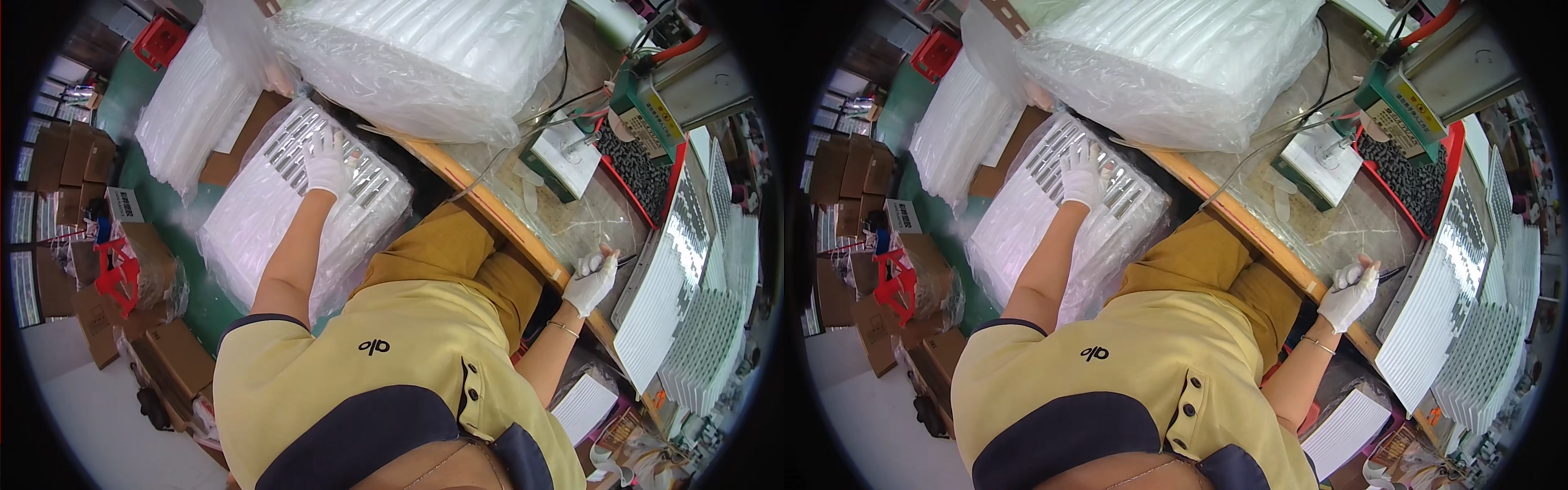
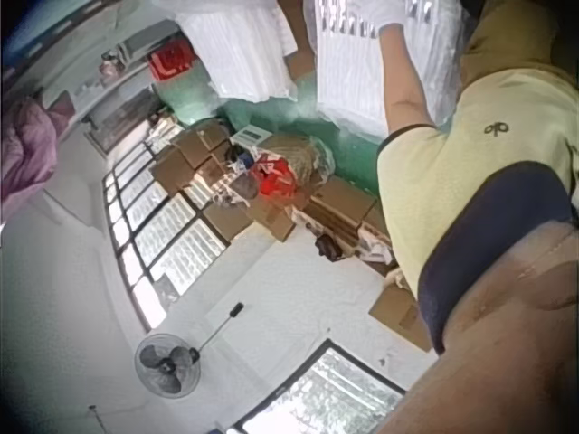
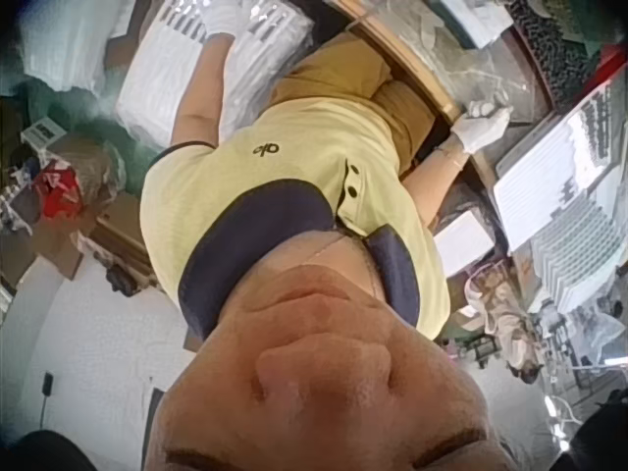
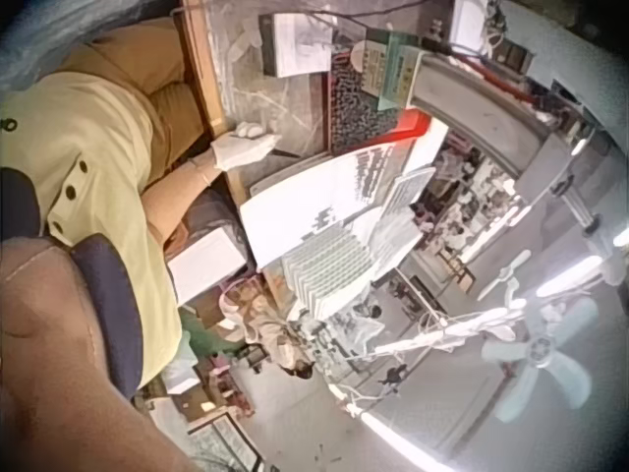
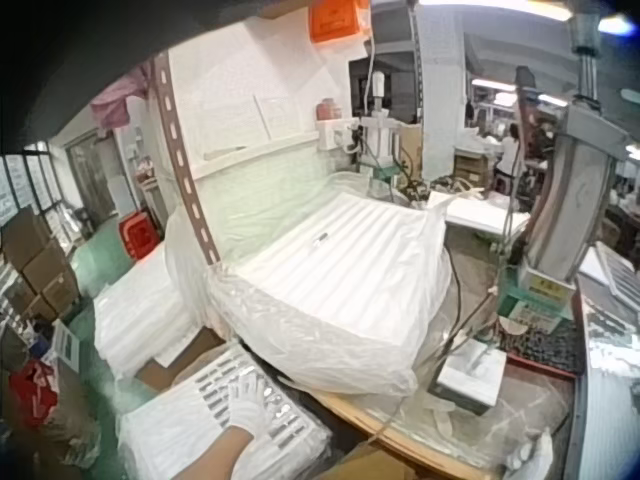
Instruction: Assembling metal handles by attaching plastic end caps and screws at a factory workbench using a pneumatic press.
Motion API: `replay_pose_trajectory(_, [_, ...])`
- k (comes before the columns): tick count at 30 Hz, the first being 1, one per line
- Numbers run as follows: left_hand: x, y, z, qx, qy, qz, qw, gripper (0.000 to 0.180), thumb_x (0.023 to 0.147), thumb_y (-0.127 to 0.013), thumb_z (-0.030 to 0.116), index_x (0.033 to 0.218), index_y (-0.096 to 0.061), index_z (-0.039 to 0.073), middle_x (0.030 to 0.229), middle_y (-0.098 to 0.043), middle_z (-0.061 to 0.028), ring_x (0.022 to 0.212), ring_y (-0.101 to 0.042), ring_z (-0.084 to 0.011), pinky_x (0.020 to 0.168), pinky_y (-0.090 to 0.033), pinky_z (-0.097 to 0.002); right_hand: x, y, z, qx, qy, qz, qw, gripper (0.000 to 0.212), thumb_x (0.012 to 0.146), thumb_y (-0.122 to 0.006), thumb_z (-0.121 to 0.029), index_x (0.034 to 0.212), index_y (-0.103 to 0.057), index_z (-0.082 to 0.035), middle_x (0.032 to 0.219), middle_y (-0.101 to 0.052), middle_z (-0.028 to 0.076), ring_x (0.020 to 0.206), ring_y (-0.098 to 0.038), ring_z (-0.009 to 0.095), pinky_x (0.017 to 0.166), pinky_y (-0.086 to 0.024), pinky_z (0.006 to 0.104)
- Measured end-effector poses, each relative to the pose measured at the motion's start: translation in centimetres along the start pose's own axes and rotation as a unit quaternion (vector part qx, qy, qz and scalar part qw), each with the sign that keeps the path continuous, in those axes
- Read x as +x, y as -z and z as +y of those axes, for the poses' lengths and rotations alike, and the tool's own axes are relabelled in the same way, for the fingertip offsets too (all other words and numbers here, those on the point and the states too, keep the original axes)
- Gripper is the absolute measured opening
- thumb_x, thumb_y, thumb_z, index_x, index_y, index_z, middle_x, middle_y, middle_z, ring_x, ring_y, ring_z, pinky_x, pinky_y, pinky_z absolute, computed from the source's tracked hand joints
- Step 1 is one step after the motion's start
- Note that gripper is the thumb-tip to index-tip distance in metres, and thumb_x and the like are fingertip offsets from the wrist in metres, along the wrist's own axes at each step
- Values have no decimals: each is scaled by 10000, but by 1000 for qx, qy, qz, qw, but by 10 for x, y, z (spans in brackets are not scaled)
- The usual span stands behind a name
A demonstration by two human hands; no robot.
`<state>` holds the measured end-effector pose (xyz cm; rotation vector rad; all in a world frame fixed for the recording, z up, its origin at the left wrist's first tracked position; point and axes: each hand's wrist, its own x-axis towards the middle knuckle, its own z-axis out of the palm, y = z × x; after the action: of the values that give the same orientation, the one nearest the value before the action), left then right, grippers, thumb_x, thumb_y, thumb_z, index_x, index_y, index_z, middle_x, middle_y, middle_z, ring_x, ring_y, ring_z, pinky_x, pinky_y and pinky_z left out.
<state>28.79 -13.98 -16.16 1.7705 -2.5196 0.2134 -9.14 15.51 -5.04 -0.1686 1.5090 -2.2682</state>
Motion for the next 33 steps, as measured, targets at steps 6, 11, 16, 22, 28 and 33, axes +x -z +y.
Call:
replay_pose_trajectory(6, [10,-12,11,-39,-15,43,998,584,886,-482,406,1327,-416,29,1405,-364,-179,1298,-310,-382,1067,-227,-495,-1,1,-9,3,1,42,999,318,966,-481,-318,870,-564,-27,552,-312,-46,457,-267,65,413,-201,229])
replay_pose_trajectory(11, [5,-17,-14,-112,8,39,993,544,867,-526,287,1310,-420,-11,1366,-390,-233,1267,-345,-392,1070,-242,-466,4,-7,-9,-80,-65,-21,995,424,961,-439,-439,918,-574,-40,503,-296,-54,385,-239,62,371,-186,233])
replay_pose_trajectory(16, [21,51,-21,-410,50,392,822,463,835,-494,11,1286,-426,-69,1313,-461,-200,1222,-441,-315,1026,-337,-400,25,9,-14,-227,-60,-21,972,327,996,-366,-366,931,-566,-116,566,-360,-65,448,-295,39,397,-215,213])
replay_pose_trajectory(22, [127,251,59,-310,-136,342,877,268,815,-588,46,1078,-634,32,1061,-616,-174,975,-597,-297,879,-445,-362,65,-4,-40,-373,108,-19,921,136,949,-458,-120,929,-548,-21,615,-474,-12,486,-388,52,449,-320,221])
replay_pose_trajectory(28, [306,216,66,-129,-82,-7,988,460,822,-577,409,1076,-633,30,1085,-611,-222,1031,-570,-369,868,-446,-423,111,-15,-43,-566,171,31,806,146,888,-541,-160,991,-583,-65,790,-642,148,750,-635,304,658,-484,386])
replay_pose_trajectory(33, [351,203,34,-208,-97,-32,973,408,798,-653,345,991,-656,-15,936,-676,-163,870,-632,-236,785,-460,-327,127,-26,-59,-675,150,77,719,177,854,-565,-240,943,-629,-100,920,-641,175,886,-612,375,774,-484,457])
